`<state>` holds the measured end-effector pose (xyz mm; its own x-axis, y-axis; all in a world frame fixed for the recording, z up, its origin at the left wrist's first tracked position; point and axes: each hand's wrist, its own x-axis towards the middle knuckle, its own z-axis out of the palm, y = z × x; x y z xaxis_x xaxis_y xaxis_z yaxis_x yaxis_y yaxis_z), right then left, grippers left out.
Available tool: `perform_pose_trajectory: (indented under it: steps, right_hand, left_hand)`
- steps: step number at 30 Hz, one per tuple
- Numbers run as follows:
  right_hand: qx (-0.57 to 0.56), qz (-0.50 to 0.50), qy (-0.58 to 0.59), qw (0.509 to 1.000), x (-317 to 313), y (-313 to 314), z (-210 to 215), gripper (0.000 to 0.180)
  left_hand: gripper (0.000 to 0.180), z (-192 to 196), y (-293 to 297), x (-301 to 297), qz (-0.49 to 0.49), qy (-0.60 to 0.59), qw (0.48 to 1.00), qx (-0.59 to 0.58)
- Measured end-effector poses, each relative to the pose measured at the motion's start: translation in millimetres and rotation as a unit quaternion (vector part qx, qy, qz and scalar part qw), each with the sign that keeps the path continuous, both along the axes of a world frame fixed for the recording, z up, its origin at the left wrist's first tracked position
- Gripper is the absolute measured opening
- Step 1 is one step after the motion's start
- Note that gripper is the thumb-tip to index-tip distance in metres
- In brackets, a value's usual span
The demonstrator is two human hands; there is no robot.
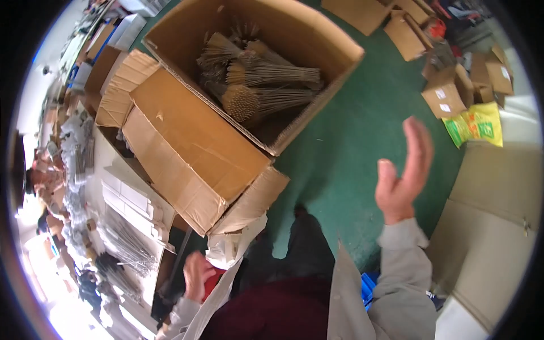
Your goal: Gathering several wire-handled brushes and placing them into a white paper sleeve, then placing the sleeves into a cardboard box.
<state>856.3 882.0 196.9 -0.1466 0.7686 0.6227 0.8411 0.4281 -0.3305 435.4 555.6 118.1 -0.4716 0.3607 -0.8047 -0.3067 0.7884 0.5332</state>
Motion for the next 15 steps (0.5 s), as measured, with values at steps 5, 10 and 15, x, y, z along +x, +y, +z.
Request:
perform_pose_trajectory:
  steps: [5, 10, 15]
  right_hand:
    - [-0.002, 0.179, -0.129, 0.975, -18, 95, -33, 0.049]
    - [-0.082, 0.167, -0.006, 0.983, -32, 114, -78, 0.047]
    - [-0.266, 0.249, 0.037, 0.930, -29, 121, -58, 0.048]
  left_hand:
    - [0.061, -50, 110, -18, 0.028, 0.189, 0.981, 0.036]
    - [0.058, -81, 131, -22, -0.016, 0.237, 0.968, -0.078]
    - [0.069, -78, 118, -24, 0.031, 0.239, 0.969, -0.054]
